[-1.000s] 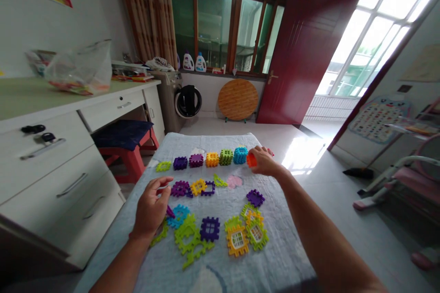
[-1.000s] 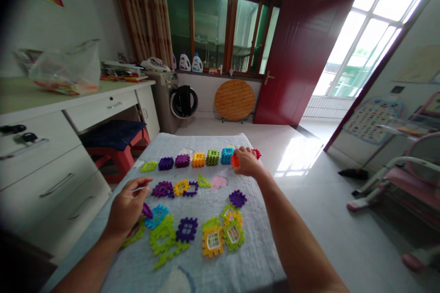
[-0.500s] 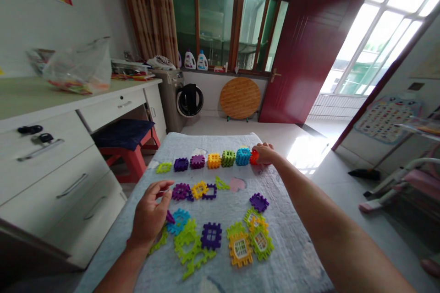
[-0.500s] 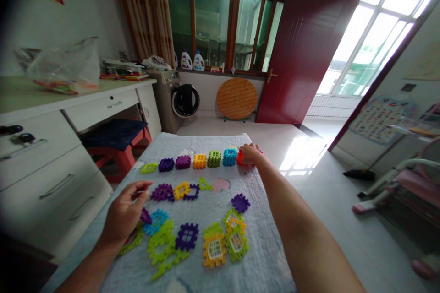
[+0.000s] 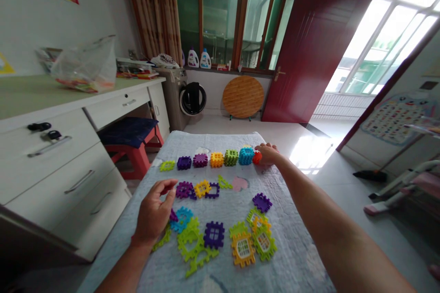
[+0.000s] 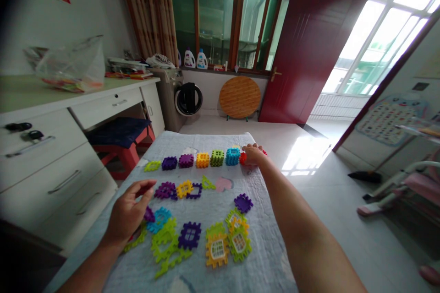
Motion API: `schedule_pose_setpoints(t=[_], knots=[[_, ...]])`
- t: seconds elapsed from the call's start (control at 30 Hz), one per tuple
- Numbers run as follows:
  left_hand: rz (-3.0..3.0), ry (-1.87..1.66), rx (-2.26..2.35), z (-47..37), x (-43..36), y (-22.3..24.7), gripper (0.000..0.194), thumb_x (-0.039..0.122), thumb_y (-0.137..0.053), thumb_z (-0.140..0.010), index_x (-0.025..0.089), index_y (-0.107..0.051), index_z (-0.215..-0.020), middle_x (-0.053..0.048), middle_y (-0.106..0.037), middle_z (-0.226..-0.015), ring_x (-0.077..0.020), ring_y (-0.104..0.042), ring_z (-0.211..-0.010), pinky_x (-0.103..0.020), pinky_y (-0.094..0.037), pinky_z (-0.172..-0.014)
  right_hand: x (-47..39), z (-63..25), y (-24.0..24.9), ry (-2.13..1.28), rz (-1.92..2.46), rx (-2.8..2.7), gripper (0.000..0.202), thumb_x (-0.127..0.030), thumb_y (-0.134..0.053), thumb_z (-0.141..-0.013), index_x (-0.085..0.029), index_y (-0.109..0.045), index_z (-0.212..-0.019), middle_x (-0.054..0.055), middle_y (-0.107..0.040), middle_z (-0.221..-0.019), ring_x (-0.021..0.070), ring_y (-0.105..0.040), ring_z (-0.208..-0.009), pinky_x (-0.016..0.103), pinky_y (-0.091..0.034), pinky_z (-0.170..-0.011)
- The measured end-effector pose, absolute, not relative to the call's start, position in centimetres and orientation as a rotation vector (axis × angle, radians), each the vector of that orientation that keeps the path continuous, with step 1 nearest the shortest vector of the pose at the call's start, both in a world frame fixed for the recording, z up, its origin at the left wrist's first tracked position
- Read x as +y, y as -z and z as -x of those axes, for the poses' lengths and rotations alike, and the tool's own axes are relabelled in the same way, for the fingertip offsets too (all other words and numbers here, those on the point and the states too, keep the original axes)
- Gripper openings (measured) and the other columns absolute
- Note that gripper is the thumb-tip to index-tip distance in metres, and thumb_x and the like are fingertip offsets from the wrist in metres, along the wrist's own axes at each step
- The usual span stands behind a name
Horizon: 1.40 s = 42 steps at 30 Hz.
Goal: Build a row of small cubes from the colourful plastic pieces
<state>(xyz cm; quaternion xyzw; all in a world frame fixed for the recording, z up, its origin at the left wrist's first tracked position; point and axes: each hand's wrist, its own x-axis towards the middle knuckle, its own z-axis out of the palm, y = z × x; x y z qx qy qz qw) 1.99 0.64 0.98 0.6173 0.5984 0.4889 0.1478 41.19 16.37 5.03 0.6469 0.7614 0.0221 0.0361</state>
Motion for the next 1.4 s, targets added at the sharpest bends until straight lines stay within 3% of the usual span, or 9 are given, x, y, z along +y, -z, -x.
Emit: schedule_pose_setpoints(t=[0.27, 0.43, 0.63, 0.8, 1.03, 1.3, 1.4], knots=[[-1.934, -1.339, 1.840, -2.1, 0.5, -1.5, 0.025, 0.035, -0.048, -0.081, 0.020, -0.062, -0.095, -0.003, -0.065, -0.090, -0.0162, -0.058, -0.073, -0.027, -0.047, -0.071, 9.0, -40.0, -7.8, -0.077, -2.178, 2.591, 0.050, -0.027, -0.060, -0.067, -0.026, -0.056, -0.117, 0.008, -0.054, -0.114, 0.0280, -0.041, -0.102, 0.040, -0.030, -0.086], [-2.079, -1.238, 1.995, -2.3, -0.1, -2.1, 0.021, 0.032, -0.047, -0.081, 0.020, -0.064, -0.086, -0.002, -0.067, -0.087, -0.0161, -0.060, -0.072, -0.026, -0.045, -0.069, 3.1, -35.9, -5.8, 0.098, -1.970, 2.821, 0.048, -0.025, -0.061, -0.069, -0.024, -0.055, -0.116, 0.007, -0.053, -0.115, 0.0253, -0.042, -0.102, 0.037, -0.031, -0.086], [-2.034, -1.112, 2.133, -2.1, -0.3, -2.3, 0.024, 0.034, -0.047, -0.082, 0.021, -0.066, -0.088, -0.001, -0.069, -0.071, -0.0175, -0.063, -0.066, -0.026, -0.043, -0.064, 2.4, -32.0, -2.7, 0.204, -1.992, 2.913, 0.035, -0.019, -0.056, -0.074, -0.021, -0.059, -0.108, 0.007, -0.057, -0.106, 0.0227, -0.044, -0.098, 0.035, -0.033, -0.085], [-1.989, -1.211, 1.955, -1.9, -0.2, -2.2, 0.025, 0.036, -0.047, -0.082, 0.020, -0.065, -0.090, -0.001, -0.069, -0.073, -0.0166, -0.064, -0.068, -0.024, -0.046, -0.066, 2.3, -30.7, -2.3, 0.234, -1.855, 3.066, 0.032, -0.020, -0.054, -0.077, -0.022, -0.061, -0.108, 0.006, -0.060, -0.110, 0.0231, -0.043, -0.103, 0.038, -0.031, -0.089], [-1.940, -1.220, 1.696, -2.1, 0.2, -1.8, 0.023, 0.034, -0.050, -0.080, 0.019, -0.063, -0.093, -0.002, -0.068, -0.084, -0.0155, -0.063, -0.073, -0.026, -0.049, -0.070, 1.5, -28.0, -2.7, 0.243, -1.460, 3.110, 0.038, -0.027, -0.055, -0.079, -0.030, -0.058, -0.116, 0.002, -0.053, -0.127, 0.0255, -0.036, -0.113, 0.044, -0.026, -0.096], [-2.127, -1.063, 1.590, -2.2, 0.3, -1.6, 0.020, 0.029, -0.053, -0.078, 0.020, -0.063, -0.092, -0.004, -0.065, -0.096, -0.0189, -0.059, -0.091, -0.033, -0.047, -0.084, 1.3, -29.3, -2.0, 0.197, -1.666, 3.116, 0.008, -0.026, -0.057, -0.077, -0.021, -0.063, -0.075, 0.005, -0.056, -0.106, 0.0227, -0.040, -0.105, 0.039, -0.030, -0.089], [-2.193, -1.019, 1.580, -2.2, 0.3, -1.5, 0.021, 0.028, -0.057, -0.075, 0.020, -0.064, -0.093, -0.004, -0.064, -0.097, -0.0204, -0.058, -0.093, -0.035, -0.045, -0.087, 1.3, -30.2, -1.8, 0.200, -1.776, 3.091, 0.011, -0.031, -0.060, -0.076, -0.021, -0.061, -0.080, 0.005, -0.056, -0.098, 0.0217, -0.042, -0.098, 0.037, -0.031, -0.087]])
